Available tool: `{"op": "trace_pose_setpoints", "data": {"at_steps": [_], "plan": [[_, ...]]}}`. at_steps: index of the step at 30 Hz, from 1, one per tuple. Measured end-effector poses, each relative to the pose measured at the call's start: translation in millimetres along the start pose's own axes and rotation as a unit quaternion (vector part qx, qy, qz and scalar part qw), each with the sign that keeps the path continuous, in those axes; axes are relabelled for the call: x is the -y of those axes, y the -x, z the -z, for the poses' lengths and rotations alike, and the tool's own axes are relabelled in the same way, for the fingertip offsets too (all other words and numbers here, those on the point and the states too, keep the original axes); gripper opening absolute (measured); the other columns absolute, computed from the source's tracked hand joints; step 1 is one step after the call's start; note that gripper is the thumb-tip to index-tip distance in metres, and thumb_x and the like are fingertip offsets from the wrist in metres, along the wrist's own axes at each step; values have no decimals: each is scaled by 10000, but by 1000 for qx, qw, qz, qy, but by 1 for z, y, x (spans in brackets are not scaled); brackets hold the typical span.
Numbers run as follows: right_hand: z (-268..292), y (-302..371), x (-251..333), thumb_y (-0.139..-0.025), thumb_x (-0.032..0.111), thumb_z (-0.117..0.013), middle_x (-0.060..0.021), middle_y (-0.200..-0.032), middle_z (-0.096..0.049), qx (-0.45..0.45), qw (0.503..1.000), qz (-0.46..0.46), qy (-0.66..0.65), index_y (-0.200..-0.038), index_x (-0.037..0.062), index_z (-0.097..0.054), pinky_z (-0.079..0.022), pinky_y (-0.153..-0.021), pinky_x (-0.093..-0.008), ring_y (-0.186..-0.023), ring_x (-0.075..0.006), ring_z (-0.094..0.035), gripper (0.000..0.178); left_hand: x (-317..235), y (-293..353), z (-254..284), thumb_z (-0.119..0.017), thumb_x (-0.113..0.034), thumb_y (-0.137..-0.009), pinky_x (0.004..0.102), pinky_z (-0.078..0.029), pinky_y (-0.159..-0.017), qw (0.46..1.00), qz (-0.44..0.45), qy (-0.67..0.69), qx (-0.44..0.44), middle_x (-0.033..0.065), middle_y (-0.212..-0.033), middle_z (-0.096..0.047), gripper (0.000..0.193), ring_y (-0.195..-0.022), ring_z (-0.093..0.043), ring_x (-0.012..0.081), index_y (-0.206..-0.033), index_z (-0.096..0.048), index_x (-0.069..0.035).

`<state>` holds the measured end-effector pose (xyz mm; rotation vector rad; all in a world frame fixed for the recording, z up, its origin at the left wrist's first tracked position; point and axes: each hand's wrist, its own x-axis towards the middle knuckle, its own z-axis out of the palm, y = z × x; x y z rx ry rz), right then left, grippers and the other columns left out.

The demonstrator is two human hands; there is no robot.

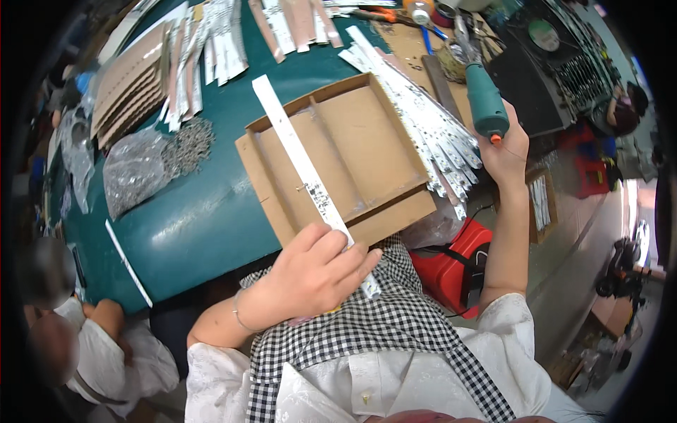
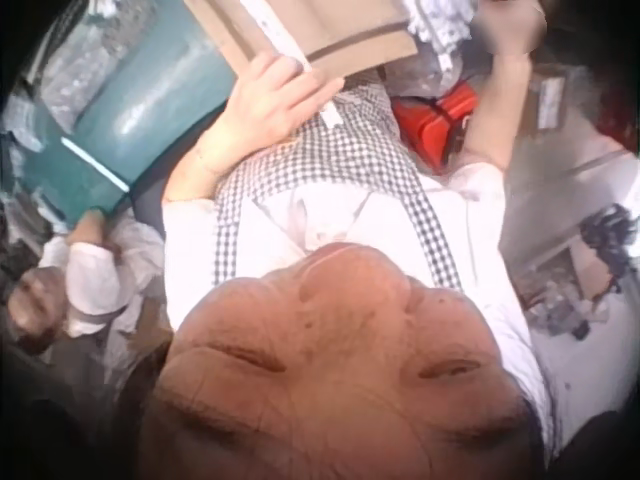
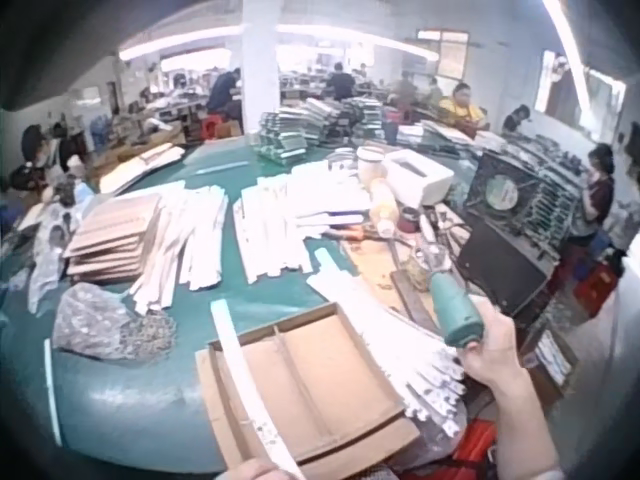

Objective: The person uses a soldering iron to attach small components to LED strips. They pick up each strip, apply solder to specific points, and place the finished strips on the table. The process is repeated for multiple strips throughout the video.

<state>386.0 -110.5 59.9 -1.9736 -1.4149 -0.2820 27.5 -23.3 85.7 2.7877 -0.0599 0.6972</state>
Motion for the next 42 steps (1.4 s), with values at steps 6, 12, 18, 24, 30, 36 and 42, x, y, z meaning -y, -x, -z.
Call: {"op": "trace_pose_setpoints", "data": {"at_steps": [6, 12, 18, 24, 30, 36, 42], "plan": [[-14, 3, -34, -795, 17, -684, -208, -1176, -660, 69, 993, -31, 93, -1355, 100, -515, -530, -853, -434, -1078, -416, -646, 590, 10, 63, 73, -652, -160, -653, 330, -453, -661, 987, 104, -116, -25, 40, -977, -691, 372, -728, -543, 190, -999, -738, -53], [-17, 26, -83, -905, 118, -736, -137, -1063, -651, 84, 995, -56, -11, -1365, 1, -478, -489, -864, -319, -916, -217, -604, 541, 2, 186, 102, -697, -53, -653, 353, -499, -693, 917, 305, -252, -43, 21, -917, -685, 290, -769, -585, 211, -938, -735, -85], [-13, 33, -125, -877, 58, -761, -34, -986, -619, 53, 988, -96, -112, -1221, -30, -544, -470, -816, -284, -872, -130, -564, 416, 14, 268, 97, -631, 99, -686, 377, -523, -751, 868, 442, -222, -43, 69, -932, -690, 297, -855, -596, 275, -928, -731, -42], [7, 36, -85, -896, -20, -695, -27, -1092, -613, -34, 980, -78, -179, -1354, -32, -552, -446, -901, -251, -957, -108, -567, 480, 24, 278, 100, -590, 118, -691, 398, -516, -798, 858, 476, -184, -50, 79, -898, -692, 274, -901, -599, 302, -869, -728, -38], [54, 57, 33, -856, -158, -589, -58, -939, -513, -122, 916, -83, -374, -1343, -28, -455, -445, -635, -246, -767, -121, -512, 522, 33, 256, 109, -623, 31, -709, 397, -445, -842, 841, 468, -267, 37, 43, -858, -704, 184, -910, -607, 275, -799, -741, -79], [21, 101, 111, -812, -136, -613, -44, -868, -461, -87, 875, -151, -452, -1360, -17, -398, -422, -656, -229, -740, -112, -473, 600, 67, 159, 70, -698, -43, -793, 407, -471, -785, 863, 453, -166, -147, 87, -845, -705, 108, -862, -624, 303, -896, -726, -59], [-12, 144, 148, -873, -100, -614, -39, -918, -517, -18, 908, -197, -368, -1370, -38, -420, -472, -731, -256, -795, -116, -531, 537, 142, 127, 29, -746, -95, -785, 385, -516, -748, 846, 477, -197, -130, 104, -889, -714, 133, -828, -656, 295, -914, -753, -62]]}}
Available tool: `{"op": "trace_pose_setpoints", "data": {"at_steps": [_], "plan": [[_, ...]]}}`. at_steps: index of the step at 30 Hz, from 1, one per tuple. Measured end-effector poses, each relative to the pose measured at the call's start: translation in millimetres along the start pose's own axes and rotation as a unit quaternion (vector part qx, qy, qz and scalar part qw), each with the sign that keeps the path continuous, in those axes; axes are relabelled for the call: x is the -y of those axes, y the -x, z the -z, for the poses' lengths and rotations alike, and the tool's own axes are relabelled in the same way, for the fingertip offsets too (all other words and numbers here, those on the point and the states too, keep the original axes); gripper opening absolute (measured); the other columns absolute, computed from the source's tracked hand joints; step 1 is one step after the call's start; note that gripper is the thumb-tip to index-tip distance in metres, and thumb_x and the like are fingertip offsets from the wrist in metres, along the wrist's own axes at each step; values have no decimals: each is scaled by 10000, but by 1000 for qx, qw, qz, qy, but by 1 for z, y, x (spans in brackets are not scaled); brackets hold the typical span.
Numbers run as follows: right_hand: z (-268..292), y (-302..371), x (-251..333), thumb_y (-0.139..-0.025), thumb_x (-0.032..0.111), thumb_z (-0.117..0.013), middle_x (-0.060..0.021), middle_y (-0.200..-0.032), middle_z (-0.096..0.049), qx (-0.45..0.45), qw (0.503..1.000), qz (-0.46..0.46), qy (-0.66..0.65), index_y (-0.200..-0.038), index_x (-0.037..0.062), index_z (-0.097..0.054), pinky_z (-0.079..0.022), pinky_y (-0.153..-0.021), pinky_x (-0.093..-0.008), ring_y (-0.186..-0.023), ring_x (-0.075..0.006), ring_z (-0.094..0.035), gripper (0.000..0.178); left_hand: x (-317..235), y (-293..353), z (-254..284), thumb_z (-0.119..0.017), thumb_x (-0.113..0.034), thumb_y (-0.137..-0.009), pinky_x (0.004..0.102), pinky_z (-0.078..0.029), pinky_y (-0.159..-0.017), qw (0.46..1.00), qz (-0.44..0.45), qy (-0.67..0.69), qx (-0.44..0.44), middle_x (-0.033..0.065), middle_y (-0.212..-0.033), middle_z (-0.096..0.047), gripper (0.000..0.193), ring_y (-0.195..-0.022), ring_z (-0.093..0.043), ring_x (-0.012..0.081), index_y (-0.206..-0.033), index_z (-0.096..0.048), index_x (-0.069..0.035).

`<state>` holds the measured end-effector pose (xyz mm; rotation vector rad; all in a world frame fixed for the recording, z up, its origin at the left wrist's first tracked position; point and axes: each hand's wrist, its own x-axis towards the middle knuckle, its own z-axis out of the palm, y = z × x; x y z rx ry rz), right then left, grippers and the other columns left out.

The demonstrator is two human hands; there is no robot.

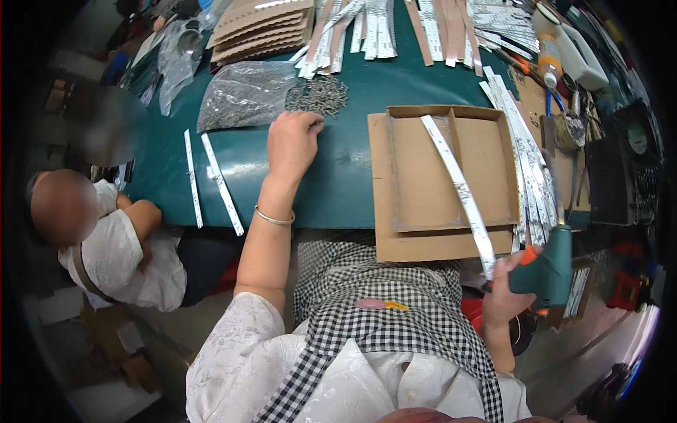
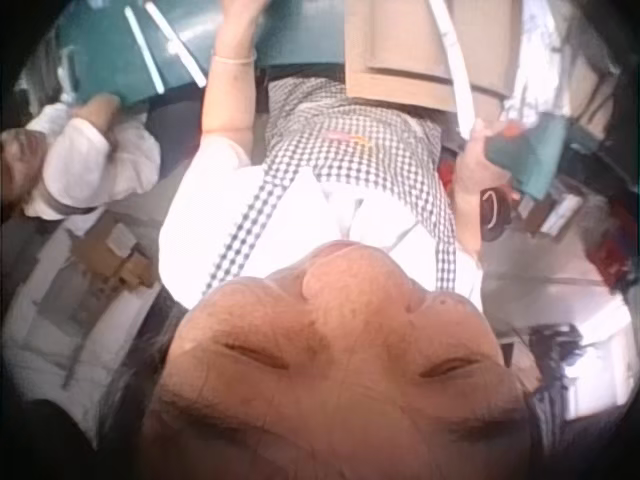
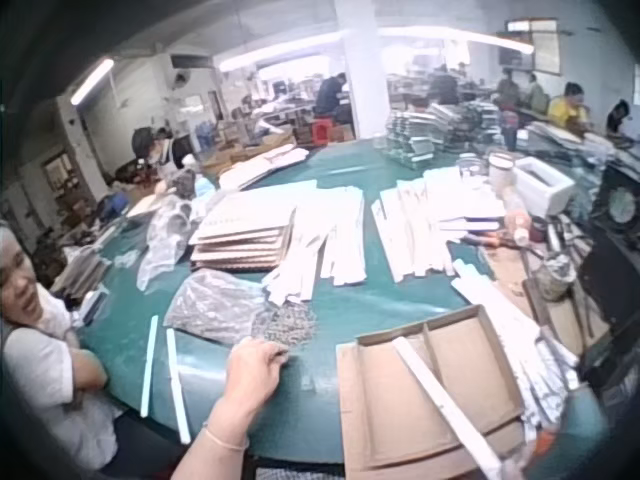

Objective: The person uses a soldering iron to attach small components to LED strips. They pick up each strip, apply solder to specific points, and place the finished strips on the table. The process is repeated for multiple strips throughout the video.

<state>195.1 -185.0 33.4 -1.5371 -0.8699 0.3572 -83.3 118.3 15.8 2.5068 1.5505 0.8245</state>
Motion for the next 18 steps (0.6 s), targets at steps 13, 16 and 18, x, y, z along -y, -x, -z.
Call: {"op": "trace_pose_setpoints", "data": {"at_steps": [13, 16, 18], "plan": [[23, 10, -41, -970, 104, -638, -57, -966, -552, 220, 975, -12, 0, -1364, 3, -398, -516, -703, -297, -752, -148, -568, 473, 15, -14, -13, -730, -22, -801, 352, -507, -677, 996, 16, 53, 67, 125, -828, -646, 115, -704, -640, 263, -907, -691, -2], [22, 0, -41, -973, 84, -628, -68, -956, -528, 238, 971, 27, 4, -1460, 11, -315, -531, -661, -310, -706, -150, -550, 584, 20, -6, -15, -712, -19, -821, 355, -501, -677, 997, -42, 31, 52, 139, -851, -634, 109, -709, -635, 269, -910, -654, 7], [18, -10, -37, -962, 71, -639, -68, -967, -524, 246, 969, 36, -8, -1460, 8, -318, -532, -658, -306, -707, -148, -550, 597, 17, -7, -15, -706, -3, -820, 356, -514, -710, 996, -14, 46, 69, 144, -879, -646, 120, -747, -652, 282, -932, -663, -1]]}}
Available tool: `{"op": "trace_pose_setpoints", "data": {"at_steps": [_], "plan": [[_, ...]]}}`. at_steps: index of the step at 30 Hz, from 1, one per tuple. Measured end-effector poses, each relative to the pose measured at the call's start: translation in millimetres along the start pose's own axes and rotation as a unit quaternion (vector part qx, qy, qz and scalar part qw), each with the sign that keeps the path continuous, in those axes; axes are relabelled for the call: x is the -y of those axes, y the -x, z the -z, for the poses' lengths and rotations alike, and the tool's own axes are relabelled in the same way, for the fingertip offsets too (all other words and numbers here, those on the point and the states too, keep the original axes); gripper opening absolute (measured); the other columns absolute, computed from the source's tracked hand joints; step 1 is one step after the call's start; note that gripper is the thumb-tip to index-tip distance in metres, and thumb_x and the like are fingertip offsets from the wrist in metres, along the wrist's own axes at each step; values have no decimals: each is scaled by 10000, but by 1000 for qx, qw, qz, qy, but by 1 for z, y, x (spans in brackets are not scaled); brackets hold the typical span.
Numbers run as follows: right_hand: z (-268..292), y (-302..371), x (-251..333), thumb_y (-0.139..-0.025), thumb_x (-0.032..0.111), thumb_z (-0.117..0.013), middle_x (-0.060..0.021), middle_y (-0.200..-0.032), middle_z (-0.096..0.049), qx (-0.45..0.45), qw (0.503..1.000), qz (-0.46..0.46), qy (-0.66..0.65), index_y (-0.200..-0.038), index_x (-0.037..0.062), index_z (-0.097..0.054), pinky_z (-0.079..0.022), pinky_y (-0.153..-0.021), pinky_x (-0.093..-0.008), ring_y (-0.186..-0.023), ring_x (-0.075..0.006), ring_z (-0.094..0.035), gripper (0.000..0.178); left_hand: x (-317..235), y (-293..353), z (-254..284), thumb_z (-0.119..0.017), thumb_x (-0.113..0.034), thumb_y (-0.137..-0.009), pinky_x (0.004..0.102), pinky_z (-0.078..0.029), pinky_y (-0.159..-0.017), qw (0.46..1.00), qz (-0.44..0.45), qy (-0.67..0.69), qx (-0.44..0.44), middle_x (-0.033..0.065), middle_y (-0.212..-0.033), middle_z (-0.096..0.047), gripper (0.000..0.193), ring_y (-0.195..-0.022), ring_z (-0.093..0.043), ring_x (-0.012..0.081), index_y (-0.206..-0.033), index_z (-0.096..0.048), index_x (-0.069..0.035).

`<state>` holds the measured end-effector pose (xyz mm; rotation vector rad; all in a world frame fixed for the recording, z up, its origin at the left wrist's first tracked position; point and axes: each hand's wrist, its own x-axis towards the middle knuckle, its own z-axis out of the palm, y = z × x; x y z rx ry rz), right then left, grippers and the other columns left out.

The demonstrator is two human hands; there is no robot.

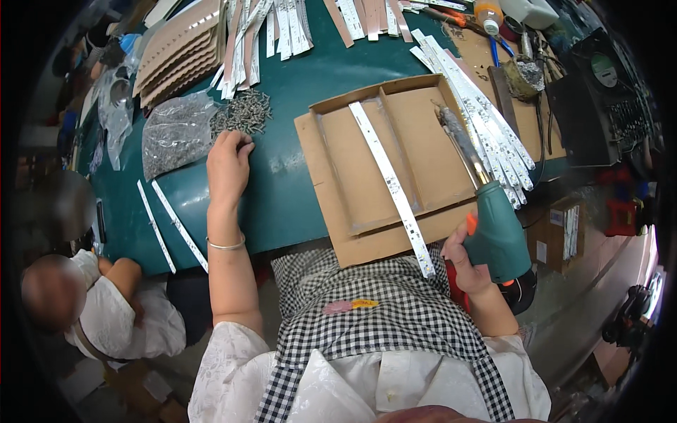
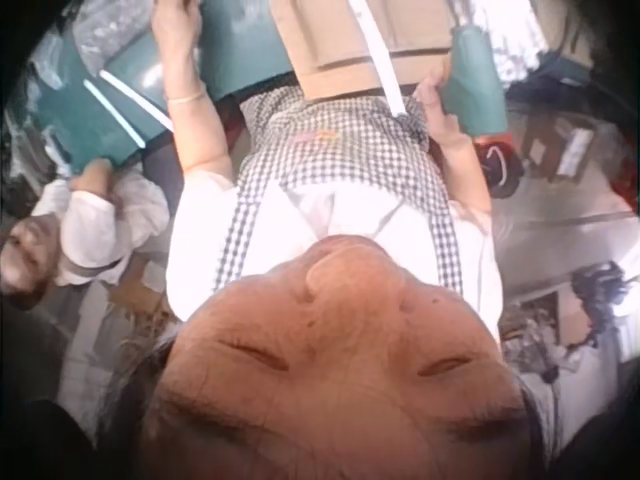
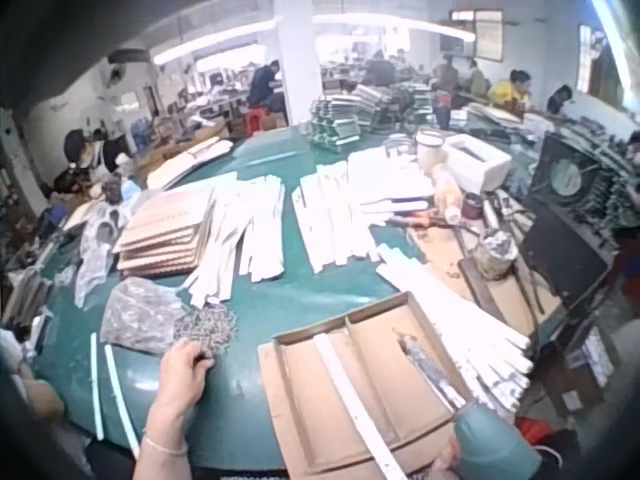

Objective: The person uses a soldering iron to attach small components to LED strips. They pick up each strip, apply solder to specific points, and place the finished strips on the table. The process is repeated for multiple strips throughout the video.

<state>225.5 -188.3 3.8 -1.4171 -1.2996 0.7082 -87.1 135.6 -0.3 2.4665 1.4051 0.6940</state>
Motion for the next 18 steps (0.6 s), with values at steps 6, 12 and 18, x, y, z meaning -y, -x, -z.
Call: {"op": "trace_pose_setpoints", "data": {"at_steps": [6, 12, 18], "plan": [[-6, -3, -2, -928, 29, -659, -68, -969, -519, -37, 997, -32, -58, -1446, -22, -330, -535, -649, -304, -712, -142, -552, 615, -13, 7, 5, -741, -5, -782, 361, -541, -720, 994, 46, 95, 42, 163, -873, -685, 159, -775, -686, 277, -927, -679, 11], [-4, -4, -11, -923, 18, -652, -75, -968, -505, -22, 998, -12, -59, -1478, -21, -305, -528, -638, -297, -690, -139, -541, 656, -38, 15, 4, -784, -14, -747, 338, -517, -642, 982, 126, 115, 86, 136, -779, -666, 186, -673, -643, 227, -891, -672, 23], [-5, -10, -6, -924, 13, -642, -72, -947, -503, -42, 994, -16, -99, -1479, -21, -304, -523, -624, -297, -680, -138, -538, 651, -36, 12, 8, -799, -19, -741, 325, -504, -612, 988, 102, 96, 68, 124, -736, -658, 187, -634, -629, 202, -868, -667, 20]]}}
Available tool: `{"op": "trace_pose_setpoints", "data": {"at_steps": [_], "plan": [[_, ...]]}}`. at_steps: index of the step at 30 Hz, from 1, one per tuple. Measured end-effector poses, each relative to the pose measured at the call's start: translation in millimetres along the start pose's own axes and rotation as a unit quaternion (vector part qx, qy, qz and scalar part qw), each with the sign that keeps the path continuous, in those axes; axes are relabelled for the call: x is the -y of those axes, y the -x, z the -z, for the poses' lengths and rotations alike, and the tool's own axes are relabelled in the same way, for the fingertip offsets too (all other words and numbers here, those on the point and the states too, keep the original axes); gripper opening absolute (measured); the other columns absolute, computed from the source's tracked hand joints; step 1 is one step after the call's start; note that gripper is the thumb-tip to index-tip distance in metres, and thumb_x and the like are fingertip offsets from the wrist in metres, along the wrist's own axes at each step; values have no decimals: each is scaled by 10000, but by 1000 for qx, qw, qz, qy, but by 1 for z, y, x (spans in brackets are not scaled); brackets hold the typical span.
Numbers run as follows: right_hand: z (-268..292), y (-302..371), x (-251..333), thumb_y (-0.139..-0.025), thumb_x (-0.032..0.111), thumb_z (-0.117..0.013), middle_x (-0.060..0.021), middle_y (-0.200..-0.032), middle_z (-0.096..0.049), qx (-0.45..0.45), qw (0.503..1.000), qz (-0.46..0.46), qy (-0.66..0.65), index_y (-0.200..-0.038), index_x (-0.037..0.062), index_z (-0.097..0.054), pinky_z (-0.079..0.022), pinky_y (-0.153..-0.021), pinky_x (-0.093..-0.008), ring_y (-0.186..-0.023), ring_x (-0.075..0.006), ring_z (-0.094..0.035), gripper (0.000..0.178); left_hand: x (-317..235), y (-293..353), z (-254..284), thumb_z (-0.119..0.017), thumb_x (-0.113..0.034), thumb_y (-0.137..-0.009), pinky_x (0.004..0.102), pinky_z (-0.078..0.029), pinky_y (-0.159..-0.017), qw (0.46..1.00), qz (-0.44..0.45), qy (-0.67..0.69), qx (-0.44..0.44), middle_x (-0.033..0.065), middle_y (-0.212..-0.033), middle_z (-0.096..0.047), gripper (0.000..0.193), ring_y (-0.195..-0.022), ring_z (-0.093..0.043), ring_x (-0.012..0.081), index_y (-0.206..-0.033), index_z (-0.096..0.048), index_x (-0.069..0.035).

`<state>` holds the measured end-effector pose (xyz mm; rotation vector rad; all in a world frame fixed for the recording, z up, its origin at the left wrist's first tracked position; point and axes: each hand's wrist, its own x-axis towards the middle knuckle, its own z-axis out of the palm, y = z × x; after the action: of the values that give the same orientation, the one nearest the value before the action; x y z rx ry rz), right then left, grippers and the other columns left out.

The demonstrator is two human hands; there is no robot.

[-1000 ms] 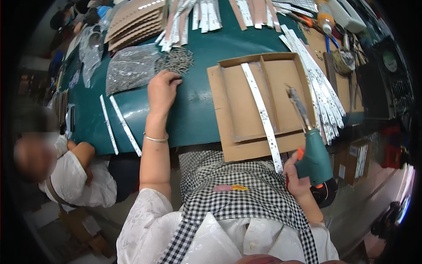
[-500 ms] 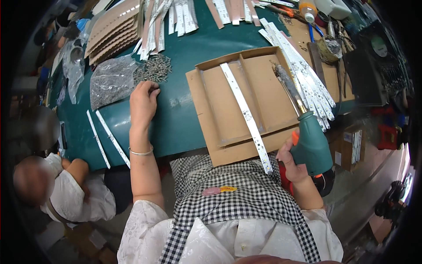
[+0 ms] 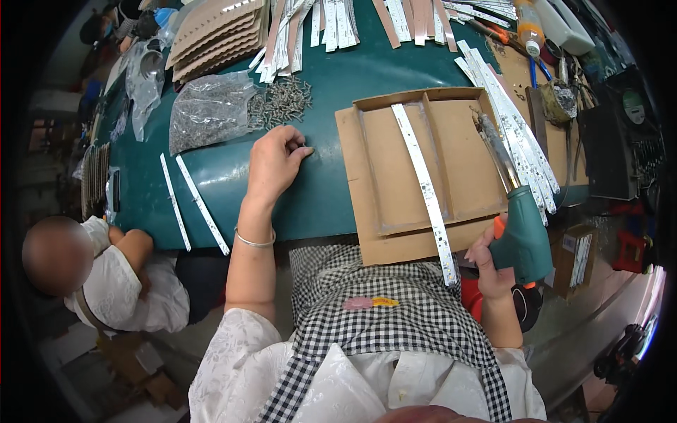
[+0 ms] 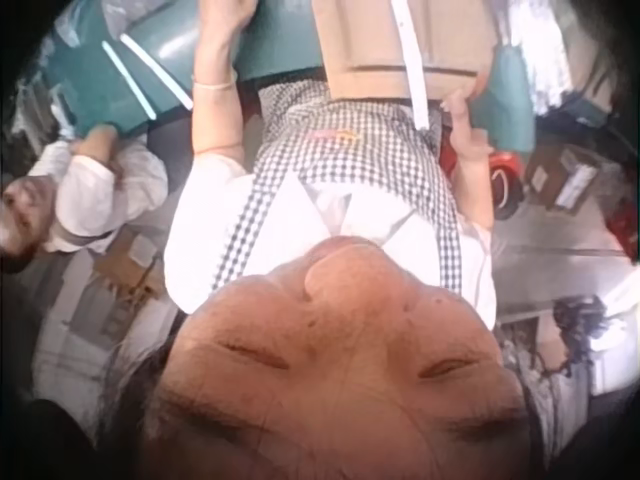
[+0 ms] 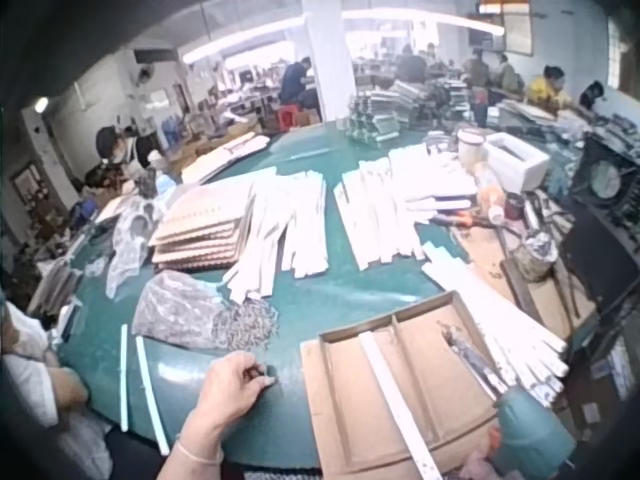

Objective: The person uses a soldering iron to attach small components to LED strips. They pick up each strip, apply solder to specific points, and place the finished strips on the table. The process is repeated for multiple strips throughout the video.

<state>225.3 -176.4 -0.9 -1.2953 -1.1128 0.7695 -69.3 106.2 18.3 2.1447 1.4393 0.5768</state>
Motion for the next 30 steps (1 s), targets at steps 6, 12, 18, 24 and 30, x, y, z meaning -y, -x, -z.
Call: {"op": "trace_pose_setpoints", "data": {"at_steps": [6, 12, 18, 24, 30], "plan": [[-3, -16, 11, -918, 3, -633, -70, -922, -506, 2, 1000, 7, 7, -1462, -30, -320, -526, -615, -287, -673, -129, -536, 629, -10, 4, -14, -794, -14, -741, 316, -510, -612, 997, -3, 59, -49, 115, -772, -682, 176, -644, -641, 194, -885, -695, 9], [-6, -34, 18, -909, -26, -610, -75, -895, -518, 13, 999, 39, 22, -1449, -29, -350, -532, -603, -285, -656, -124, -543, 600, -13, -1, -22, -789, -23, -737, 318, -510, -603, 989, -121, 23, -82, 109, -764, -688, 133, -641, -650, 225, -863, -749, -18], [-9, -48, 26, -889, -33, -643, -56, -861, -548, -22, 1000, 20, -1, -1356, -21, -430, -505, -624, -270, -682, -116, -555, 513, -34, 4, -15, -822, -37, -705, 303, -525, -624, 988, -109, 57, -89, 105, -766, -707, 158, -664, -675, 214, -845, -755, -8], [-17, -65, 45, -848, -14, -734, -27, -864, -646, -39, 999, -13, -21, -1052, 3, -659, -498, -663, -250, -744, -107, -611, 218, -111, 40, -15, -813, 66, -703, 279, -541, -664, 946, -181, 267, 34, 123, -840, -748, 180, -738, -707, 188, -866, -742, 36], [-32, -61, 35, -893, -3, -694, -78, -968, -672, 18, 1000, -2, -7, -1106, -8, -622, -548, -773, -277, -860, -139, -658, 226, -144, 55, -41, -841, 19, -683, 296, -560, -630, 906, -233, 351, 50, 103, -772, -732, 185, -690, -710, 205, -840, -745, 13]]}}
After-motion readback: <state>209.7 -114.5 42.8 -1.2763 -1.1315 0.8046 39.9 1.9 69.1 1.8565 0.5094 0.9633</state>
